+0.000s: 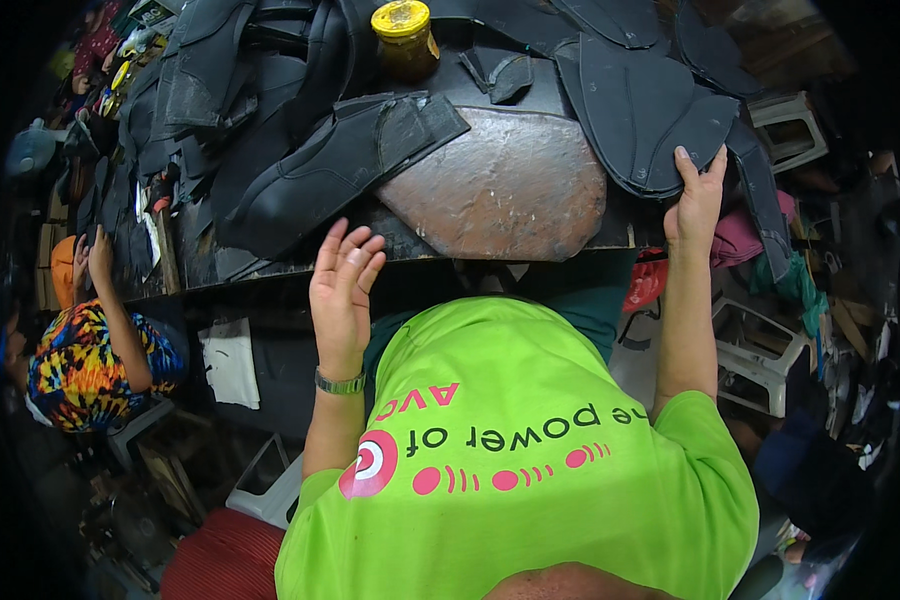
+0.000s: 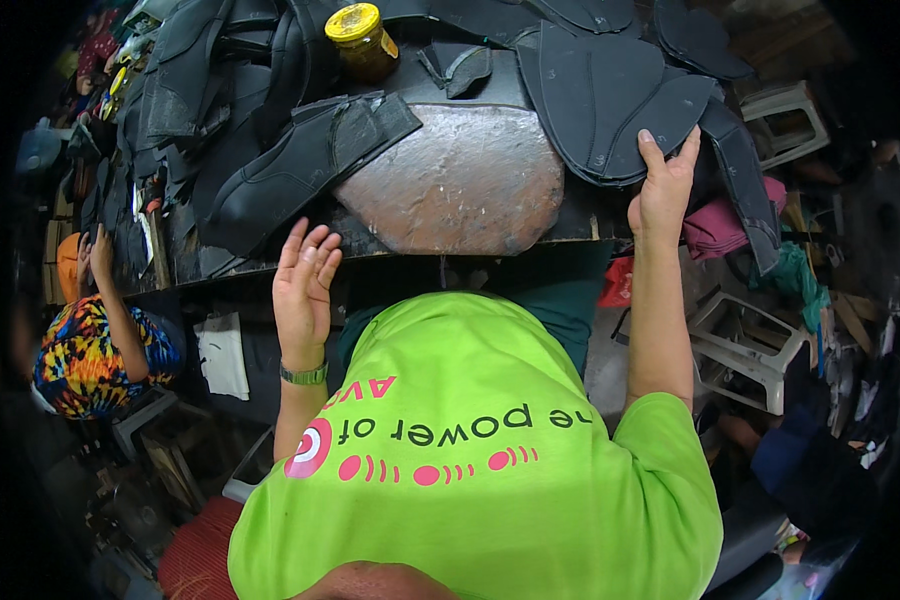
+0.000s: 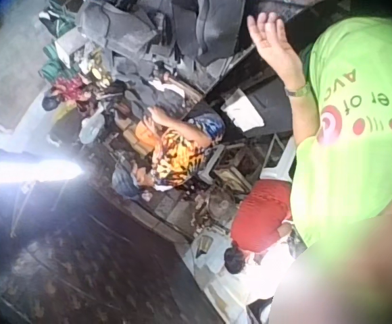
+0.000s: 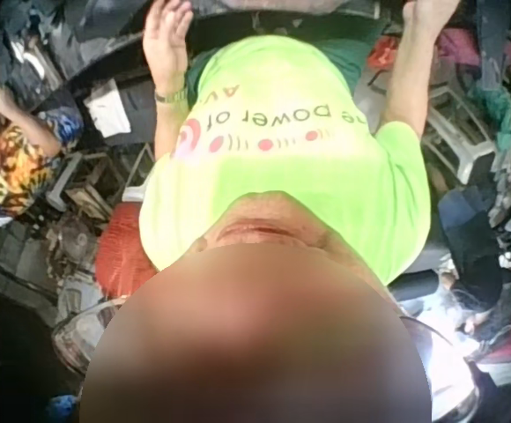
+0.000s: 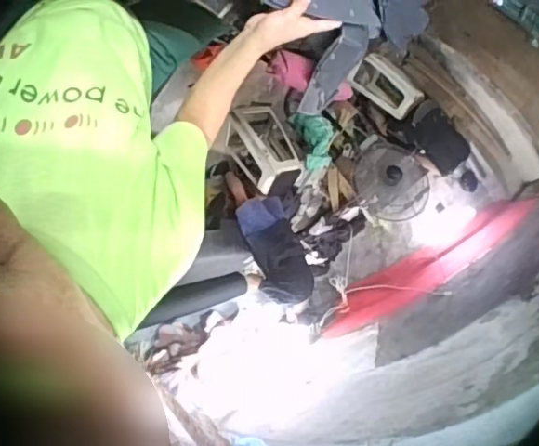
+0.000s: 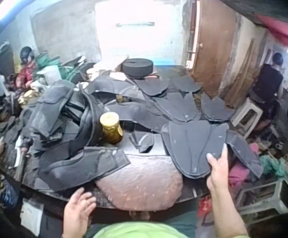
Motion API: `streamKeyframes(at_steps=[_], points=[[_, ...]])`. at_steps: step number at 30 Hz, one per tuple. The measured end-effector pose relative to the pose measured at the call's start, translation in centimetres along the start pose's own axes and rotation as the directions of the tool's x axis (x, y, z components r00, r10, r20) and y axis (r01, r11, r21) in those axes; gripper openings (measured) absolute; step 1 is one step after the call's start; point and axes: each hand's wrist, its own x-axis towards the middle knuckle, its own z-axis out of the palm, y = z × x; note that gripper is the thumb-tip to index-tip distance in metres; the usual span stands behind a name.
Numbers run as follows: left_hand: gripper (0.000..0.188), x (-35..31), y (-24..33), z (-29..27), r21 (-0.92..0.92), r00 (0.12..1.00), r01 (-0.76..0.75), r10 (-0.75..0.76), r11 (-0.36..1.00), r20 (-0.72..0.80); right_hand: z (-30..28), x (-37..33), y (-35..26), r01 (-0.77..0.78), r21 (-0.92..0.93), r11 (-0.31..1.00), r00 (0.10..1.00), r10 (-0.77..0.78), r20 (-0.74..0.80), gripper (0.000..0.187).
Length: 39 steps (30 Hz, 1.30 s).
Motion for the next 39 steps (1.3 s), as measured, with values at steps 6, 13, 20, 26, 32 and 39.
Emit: streamKeyframes(at_steps=[6,13,20,26,32,39], points=[[0.040,0.9,-0.5,-1.5,-0.332,0.989,-0.130,0.097,0.934,-0.115,0.4,-0.4,0.2,0.153,-0.141,0.978,0.988,-0.152,0.014,0.075],[0.025,2.2,-0.8,-2.7,-0.524,0.994,-0.098,0.108,0.846,-0.011,0.3,-0.1,0.3,0.110,0.041,0.993,0.993,-0.108,-0.039,0.079],[0.034,1.8,-0.9,-2.7,-0.453,0.998,-0.049,0.056,0.890,0.002,-0.1,-2.2,-0.2,0.062,0.092,0.994,0.997,-0.058,-0.051,0.078],[0.039,1.4,-1.0,-1.1,-0.319,0.996,0.037,-0.008,0.947,0.091,0.0,-3.0,-0.2,-0.001,0.081,0.997,0.997,0.007,-0.072,0.081],[0.028,1.5,-1.1,1.4,0.090,0.987,-0.123,0.113,0.988,0.111,-0.1,-3.3,-0.6,0.053,-0.014,0.999,0.998,-0.053,-0.037,0.080],[0.024,1.7,-1.5,2.5,0.251,0.967,-0.196,0.145,0.948,0.207,0.0,-3.7,-0.5,0.114,-0.159,0.981,0.992,-0.121,-0.033,0.082]])
